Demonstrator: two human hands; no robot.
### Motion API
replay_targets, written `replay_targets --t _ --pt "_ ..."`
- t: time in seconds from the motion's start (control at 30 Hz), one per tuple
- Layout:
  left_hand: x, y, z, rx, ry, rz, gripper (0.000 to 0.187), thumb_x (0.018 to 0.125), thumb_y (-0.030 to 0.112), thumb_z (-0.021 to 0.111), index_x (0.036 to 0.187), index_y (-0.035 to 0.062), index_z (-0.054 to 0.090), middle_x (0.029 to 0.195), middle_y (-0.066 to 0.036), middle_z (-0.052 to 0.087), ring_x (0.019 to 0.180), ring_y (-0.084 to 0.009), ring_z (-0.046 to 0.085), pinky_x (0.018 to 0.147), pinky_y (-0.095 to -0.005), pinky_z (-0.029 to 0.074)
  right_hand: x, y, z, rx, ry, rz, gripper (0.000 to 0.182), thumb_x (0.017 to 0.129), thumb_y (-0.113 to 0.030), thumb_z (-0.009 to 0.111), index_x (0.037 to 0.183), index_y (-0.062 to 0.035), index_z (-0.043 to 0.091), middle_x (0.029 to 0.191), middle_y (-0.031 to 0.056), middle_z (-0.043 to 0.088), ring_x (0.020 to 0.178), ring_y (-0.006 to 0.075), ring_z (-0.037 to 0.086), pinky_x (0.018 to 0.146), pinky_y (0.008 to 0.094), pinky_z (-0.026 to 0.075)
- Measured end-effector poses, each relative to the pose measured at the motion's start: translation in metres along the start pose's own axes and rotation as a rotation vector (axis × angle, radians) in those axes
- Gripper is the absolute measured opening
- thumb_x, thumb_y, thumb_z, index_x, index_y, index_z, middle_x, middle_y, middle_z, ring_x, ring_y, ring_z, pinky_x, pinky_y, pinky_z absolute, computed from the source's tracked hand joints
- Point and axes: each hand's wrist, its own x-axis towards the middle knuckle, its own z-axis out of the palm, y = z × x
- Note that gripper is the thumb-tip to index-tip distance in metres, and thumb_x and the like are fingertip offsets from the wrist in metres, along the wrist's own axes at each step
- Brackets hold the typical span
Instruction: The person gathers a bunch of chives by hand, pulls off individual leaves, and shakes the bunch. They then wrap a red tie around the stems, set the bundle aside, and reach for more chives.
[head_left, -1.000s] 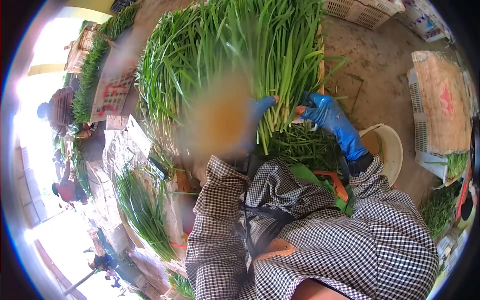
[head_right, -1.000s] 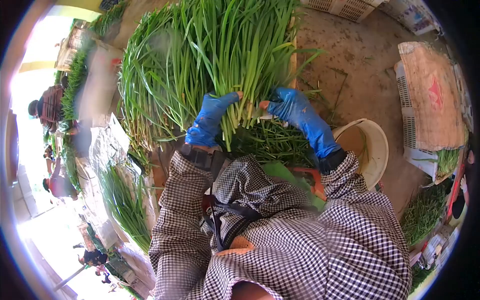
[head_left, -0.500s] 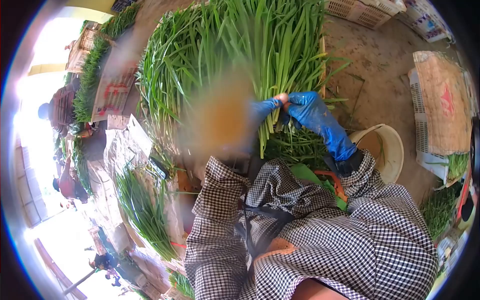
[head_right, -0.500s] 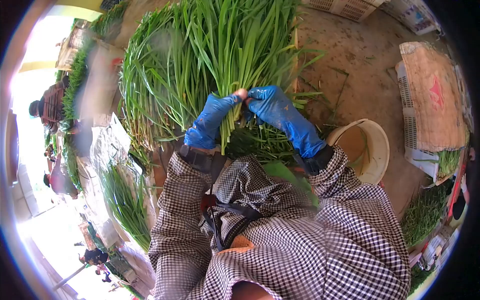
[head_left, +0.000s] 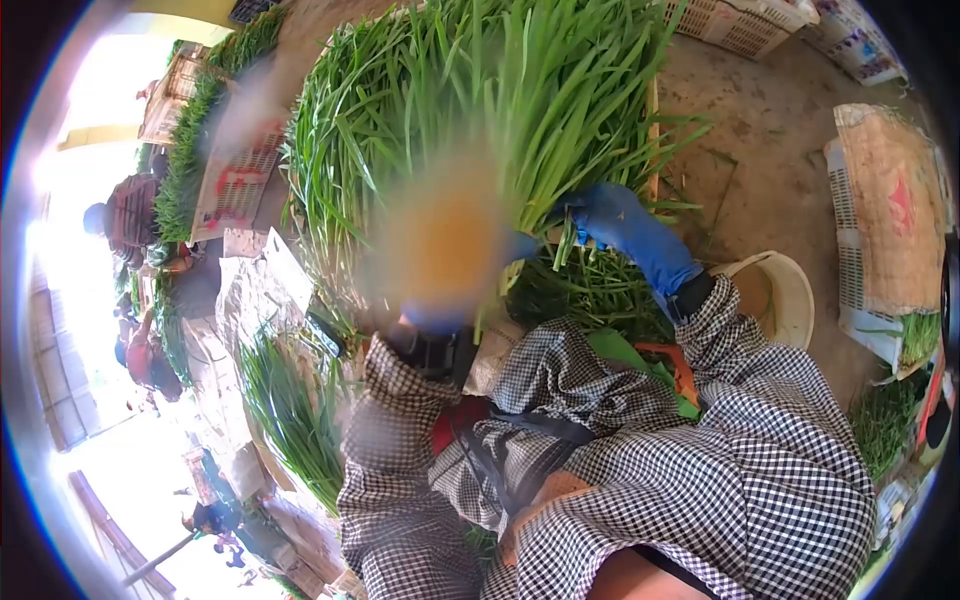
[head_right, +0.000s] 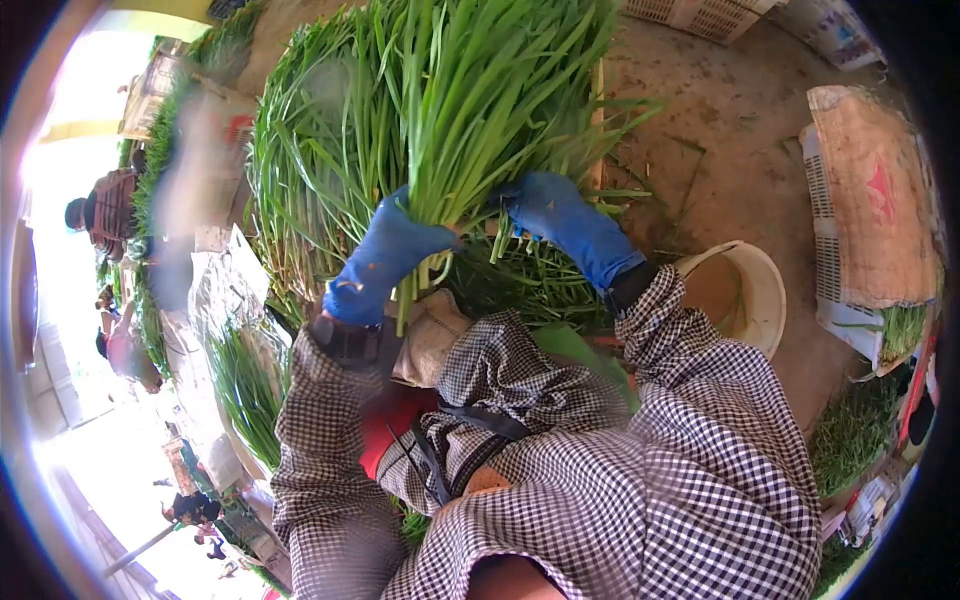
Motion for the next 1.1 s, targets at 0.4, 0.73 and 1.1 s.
replay_targets --t 0.4,0.73,1.1 --pt "-0.097 0.161 -0.019 -0.246 0.282 0.017 0.040 0.072 0.012 0.066 0.109 -0.0008 0.055 0.093 -0.013 0.062 0.077 -0.0215 0.063 0.071 -0.0303 0.053 -0.011 -0.030 -0.021 0.326 -0.064 0.252 0.026 0.089 -0.023 0.052 0.107 -0.0100 0.065 0.071 0.0084 0.067 0.050 0.0158 0.062 0.046 0.0298 0.051" --pt "-0.168 0.125 -0.095 -0.494 0.629 0.129 0.037 0.084 0.033 0.059 0.107 0.0043 0.056 0.093 -0.007 0.062 0.080 -0.0166 0.060 0.070 -0.0287 0.051 -0.032 -0.017 -0.046 0.557 -0.022 0.075 0.018 0.082 -0.017 0.063 0.073 -0.0019 0.062 0.051 0.0034 0.053 0.040 0.0082 0.046 0.038 0.0259 0.037" --pt "-0.222 0.069 -0.094 -0.120 0.923 0.184 0.030 0.074 0.016 0.064 0.101 0.0032 0.058 0.080 -0.004 0.061 0.070 -0.0126 0.058 0.061 -0.0252 0.047 -0.017 -0.264 0.016 0.585 -0.211 -0.588 0.084 0.066 -0.035 0.080 0.133 -0.0021 0.041 0.100 0.0092 0.065 0.090 0.0116 0.059 0.080 0.0272 0.048"
